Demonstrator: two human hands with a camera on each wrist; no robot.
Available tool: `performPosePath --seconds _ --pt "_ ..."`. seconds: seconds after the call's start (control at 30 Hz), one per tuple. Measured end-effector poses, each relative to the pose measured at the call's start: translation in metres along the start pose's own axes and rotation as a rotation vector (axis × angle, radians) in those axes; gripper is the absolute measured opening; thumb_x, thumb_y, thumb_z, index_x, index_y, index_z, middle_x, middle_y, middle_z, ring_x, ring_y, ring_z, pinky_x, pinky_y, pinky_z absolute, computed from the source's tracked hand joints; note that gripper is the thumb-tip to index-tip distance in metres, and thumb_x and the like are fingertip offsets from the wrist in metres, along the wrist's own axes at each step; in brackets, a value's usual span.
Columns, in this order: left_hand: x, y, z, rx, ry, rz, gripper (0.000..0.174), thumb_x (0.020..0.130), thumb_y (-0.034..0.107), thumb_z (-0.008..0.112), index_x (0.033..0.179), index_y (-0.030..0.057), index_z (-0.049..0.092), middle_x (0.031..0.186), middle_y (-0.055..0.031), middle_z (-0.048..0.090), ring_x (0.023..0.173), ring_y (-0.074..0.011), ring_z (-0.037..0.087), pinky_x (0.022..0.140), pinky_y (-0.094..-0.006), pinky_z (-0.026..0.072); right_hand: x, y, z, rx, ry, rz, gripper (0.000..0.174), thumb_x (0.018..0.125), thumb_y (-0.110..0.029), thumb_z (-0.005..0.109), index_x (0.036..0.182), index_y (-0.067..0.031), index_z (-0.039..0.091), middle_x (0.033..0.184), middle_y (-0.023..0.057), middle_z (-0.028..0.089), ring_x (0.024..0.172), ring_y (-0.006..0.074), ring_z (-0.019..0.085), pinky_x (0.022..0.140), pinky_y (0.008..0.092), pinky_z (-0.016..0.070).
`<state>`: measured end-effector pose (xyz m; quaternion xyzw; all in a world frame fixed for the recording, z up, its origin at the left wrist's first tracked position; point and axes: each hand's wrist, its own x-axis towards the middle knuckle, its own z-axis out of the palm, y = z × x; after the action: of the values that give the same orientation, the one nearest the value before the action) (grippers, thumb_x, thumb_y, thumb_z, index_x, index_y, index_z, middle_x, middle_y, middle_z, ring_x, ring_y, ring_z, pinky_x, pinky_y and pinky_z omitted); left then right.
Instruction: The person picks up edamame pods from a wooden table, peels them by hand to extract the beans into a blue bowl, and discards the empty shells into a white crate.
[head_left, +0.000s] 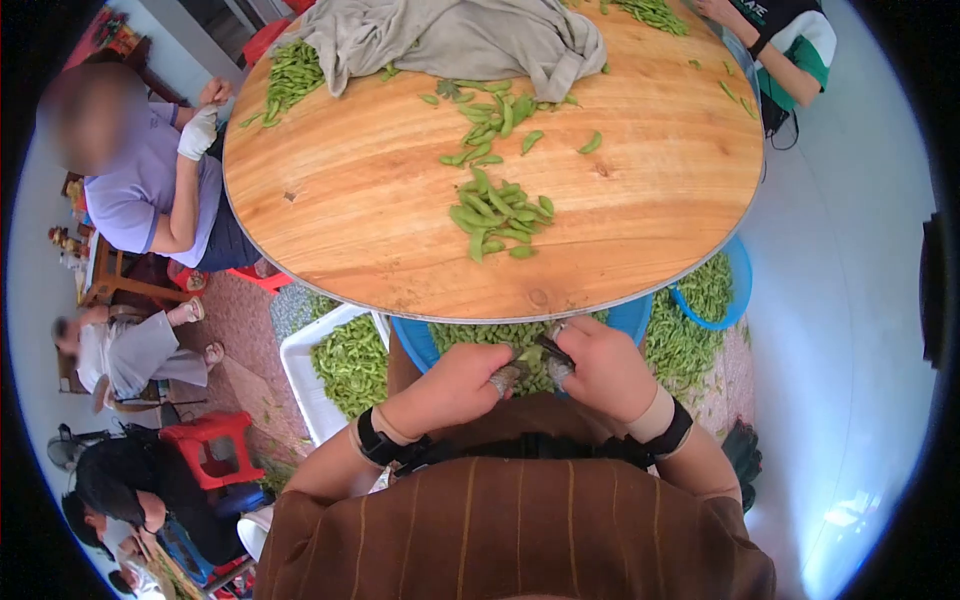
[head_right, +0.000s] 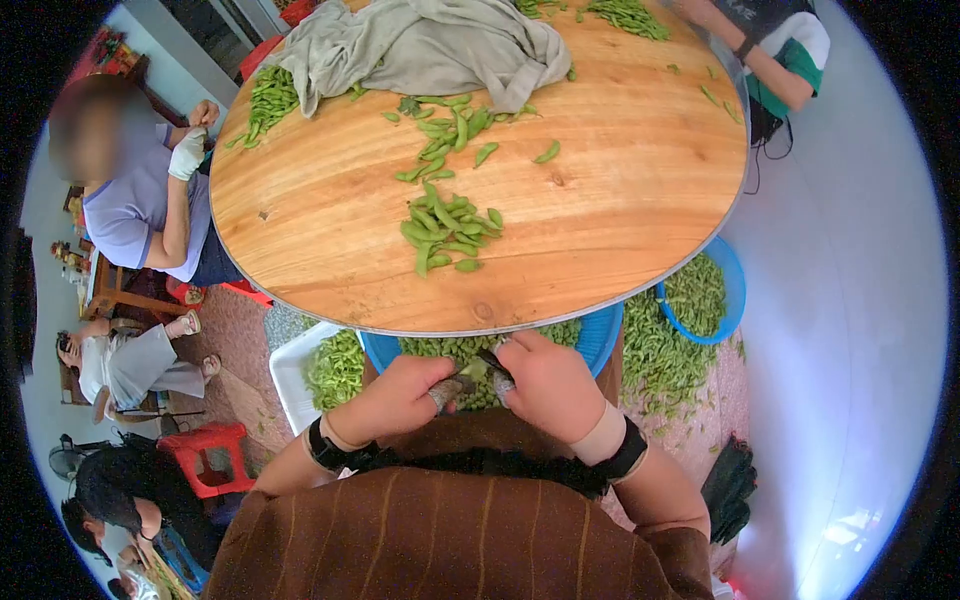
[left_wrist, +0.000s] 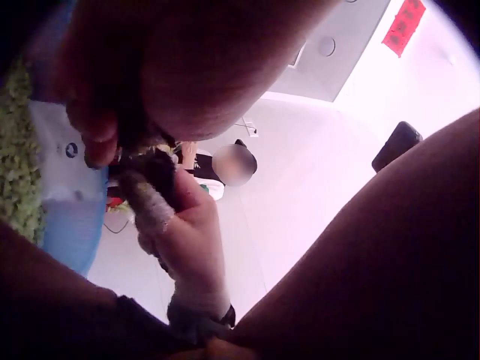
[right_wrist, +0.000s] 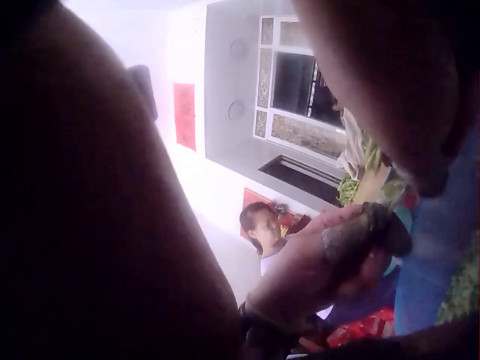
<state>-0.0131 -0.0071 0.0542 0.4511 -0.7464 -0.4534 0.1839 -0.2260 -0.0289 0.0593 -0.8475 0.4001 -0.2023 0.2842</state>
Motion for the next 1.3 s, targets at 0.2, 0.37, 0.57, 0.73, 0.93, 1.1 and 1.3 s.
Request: performPosePath --seconds 0.2,0.37,0.57,0.73,0.93,1.1,1.3 --pt "-0.001 0.003 -0.002 0.153 0.043 0.051 0.009 0.077 0.009 0.056 0.078 0.0004 0.056 0.067 -0.0211 0.057 0.069 -0.041 0.057 0.061 -0.0441 0.0476 0.002 0.0 0.009 0.05 0.098 -0.025 0.016 0.077 -0.011 0.062 0.09 -0.0027 0.058 0.074 0.0163 0.057 0.068 0.0364 0.057 0.059 0.0398 0.0464" --pt "0.0 0.015 -0.016 -0.316 -0.193 -0.055 0.01 0.087 0.01 0.053 0.082 0.0034 0.059 0.066 -0.0062 0.062 0.06 -0.0147 0.06 0.055 -0.028 0.0464 0.009 -0.003 -0.01 0.79 -0.361 0.482 0.019 0.081 -0.016 0.067 0.093 -0.0031 0.059 0.066 0.0121 0.055 0.062 0.0161 0.057 0.056 0.0302 0.0449" --pt "-0.011 0.005 -0.017 -0.83 -0.133 -0.385 0.015 0.091 0.011 0.05 0.082 0.0042 0.06 0.061 -0.0012 0.057 0.057 -0.0069 0.052 0.052 -0.0223 0.0433 0.017 -0.005 -0.012 0.376 -0.186 0.081 0.019 0.077 -0.014 0.064 0.089 -0.002 0.058 0.076 0.0189 0.058 0.068 0.033 0.059 0.061 0.0379 0.0463" --pt "-0.065 -0.048 -0.044 0.215 0.102 -0.218 0.016 0.083 0.018 0.059 0.084 0.0022 0.058 0.072 -0.0146 0.06 0.06 -0.03 0.056 0.056 -0.0359 0.0459 0.035 -0.011 -0.019 0.087 0.014 -0.001 0.016 0.077 -0.013 0.063 0.086 -0.0015 0.056 0.074 0.0196 0.055 0.072 0.0373 0.058 0.061 0.0438 0.0456" --pt "-0.107 -0.066 -0.054 0.75 0.396 -0.619 0.019 0.077 0.022 0.065 0.079 0.003 0.06 0.076 -0.0191 0.06 0.071 -0.0375 0.059 0.06 -0.0436 0.0462 0.076 -0.013 -0.009 -0.262 0.277 0.078 0.02 0.075 -0.008 0.061 0.09 -0.0008 0.05 0.085 0.0194 0.055 0.07 0.0399 0.057 0.062 0.0451 0.0475" --pt "-0.071 -0.029 -0.052 0.334 0.394 -0.241 0.015 0.077 0.016 0.065 0.082 0.0018 0.062 0.073 -0.0185 0.058 0.069 -0.0358 0.059 0.061 -0.0417 0.0462 0.075 -0.004 0.006 -0.18 0.278 0.131 0.019 0.073 -0.006 0.062 0.087 -0.0002 0.05 0.079 0.0191 0.057 0.071 0.0397 0.058 0.062 0.0463 0.0472" --pt "-0.028 -0.006 -0.049 0.003 0.305 0.008 0.009 0.082 0.007 0.059 0.086 -0.0002 0.063 0.07 -0.011 0.059 0.063 -0.0209 0.058 0.058 -0.0302 0.0452 0.046 -0.02 -0.01 0.16 0.274 0.261 0.018 0.074 -0.005 0.063 0.089 0.0001 0.057 0.08 0.018 0.063 0.075 0.0335 0.063 0.065 0.0385 0.0494"
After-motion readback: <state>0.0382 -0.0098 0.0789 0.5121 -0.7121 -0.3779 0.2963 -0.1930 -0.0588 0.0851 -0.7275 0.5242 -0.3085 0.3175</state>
